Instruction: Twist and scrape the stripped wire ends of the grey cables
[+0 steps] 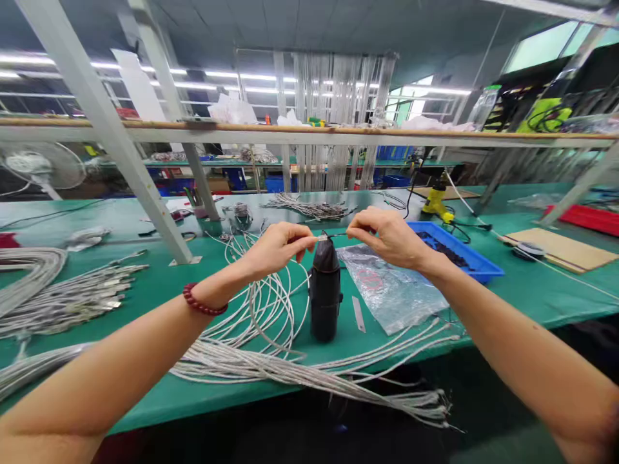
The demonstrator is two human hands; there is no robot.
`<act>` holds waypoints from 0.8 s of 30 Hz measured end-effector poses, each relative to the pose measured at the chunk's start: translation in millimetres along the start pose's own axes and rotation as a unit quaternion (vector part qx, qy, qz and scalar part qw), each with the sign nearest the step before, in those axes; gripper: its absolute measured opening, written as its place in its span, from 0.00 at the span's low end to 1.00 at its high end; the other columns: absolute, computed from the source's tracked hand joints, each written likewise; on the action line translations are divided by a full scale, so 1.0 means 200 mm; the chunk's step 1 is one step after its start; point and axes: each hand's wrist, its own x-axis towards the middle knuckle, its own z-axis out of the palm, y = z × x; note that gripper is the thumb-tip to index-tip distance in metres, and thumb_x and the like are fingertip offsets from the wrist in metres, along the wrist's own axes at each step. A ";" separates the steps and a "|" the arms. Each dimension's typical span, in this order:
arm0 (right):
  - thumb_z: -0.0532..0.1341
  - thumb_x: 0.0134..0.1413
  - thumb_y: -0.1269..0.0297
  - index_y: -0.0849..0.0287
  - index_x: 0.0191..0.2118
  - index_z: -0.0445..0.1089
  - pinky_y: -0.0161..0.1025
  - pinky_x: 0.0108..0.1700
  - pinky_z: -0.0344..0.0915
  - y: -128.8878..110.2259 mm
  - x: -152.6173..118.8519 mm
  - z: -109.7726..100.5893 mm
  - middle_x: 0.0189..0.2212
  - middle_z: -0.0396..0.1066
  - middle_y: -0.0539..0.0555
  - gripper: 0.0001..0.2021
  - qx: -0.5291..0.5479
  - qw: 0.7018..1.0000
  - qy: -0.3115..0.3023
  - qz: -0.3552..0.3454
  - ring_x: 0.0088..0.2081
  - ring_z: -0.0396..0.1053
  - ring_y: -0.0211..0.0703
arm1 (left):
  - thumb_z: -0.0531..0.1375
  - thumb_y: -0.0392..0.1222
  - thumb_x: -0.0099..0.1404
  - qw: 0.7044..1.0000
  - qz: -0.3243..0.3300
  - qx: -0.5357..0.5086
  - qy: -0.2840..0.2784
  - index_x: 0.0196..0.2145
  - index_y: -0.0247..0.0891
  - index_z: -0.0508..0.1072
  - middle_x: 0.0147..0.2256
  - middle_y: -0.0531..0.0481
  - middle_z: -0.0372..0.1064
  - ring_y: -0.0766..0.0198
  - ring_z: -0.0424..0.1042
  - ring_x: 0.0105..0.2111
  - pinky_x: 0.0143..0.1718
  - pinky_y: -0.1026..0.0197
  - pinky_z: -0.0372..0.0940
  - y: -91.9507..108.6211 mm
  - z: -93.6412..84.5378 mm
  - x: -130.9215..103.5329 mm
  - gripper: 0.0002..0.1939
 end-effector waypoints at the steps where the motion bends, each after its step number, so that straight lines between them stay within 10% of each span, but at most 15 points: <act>1: 0.60 0.61 0.68 0.59 0.29 0.69 0.38 0.35 0.58 0.00 0.00 0.00 0.27 0.70 0.51 0.08 0.000 1.000 0.002 0.002 0.31 0.65 0.42 | 0.54 0.44 0.69 1.000 -0.001 -0.001 0.001 0.26 0.33 0.71 0.20 0.54 0.63 0.71 0.56 0.20 0.21 0.66 0.51 0.00 0.00 0.00 0.16; 15: 0.63 0.59 0.68 0.58 0.30 0.69 0.37 0.34 0.59 0.01 0.00 0.01 0.27 0.71 0.50 0.07 0.008 1.000 0.028 -0.008 0.31 0.65 0.40 | 0.54 0.45 0.69 1.000 -0.013 0.015 0.023 0.31 0.33 0.75 0.17 0.59 0.49 0.70 0.47 0.18 0.19 0.65 0.43 0.00 -0.01 -0.01 0.16; 24: 0.64 0.57 0.70 0.58 0.30 0.70 0.37 0.35 0.60 0.01 0.00 0.00 0.28 0.72 0.49 0.05 0.013 0.999 0.040 -0.009 0.32 0.67 0.41 | 0.59 0.41 0.65 0.998 -0.019 -0.058 0.033 0.27 0.33 0.72 0.21 0.52 0.67 0.71 0.58 0.19 0.19 0.67 0.52 -0.01 0.00 -0.01 0.11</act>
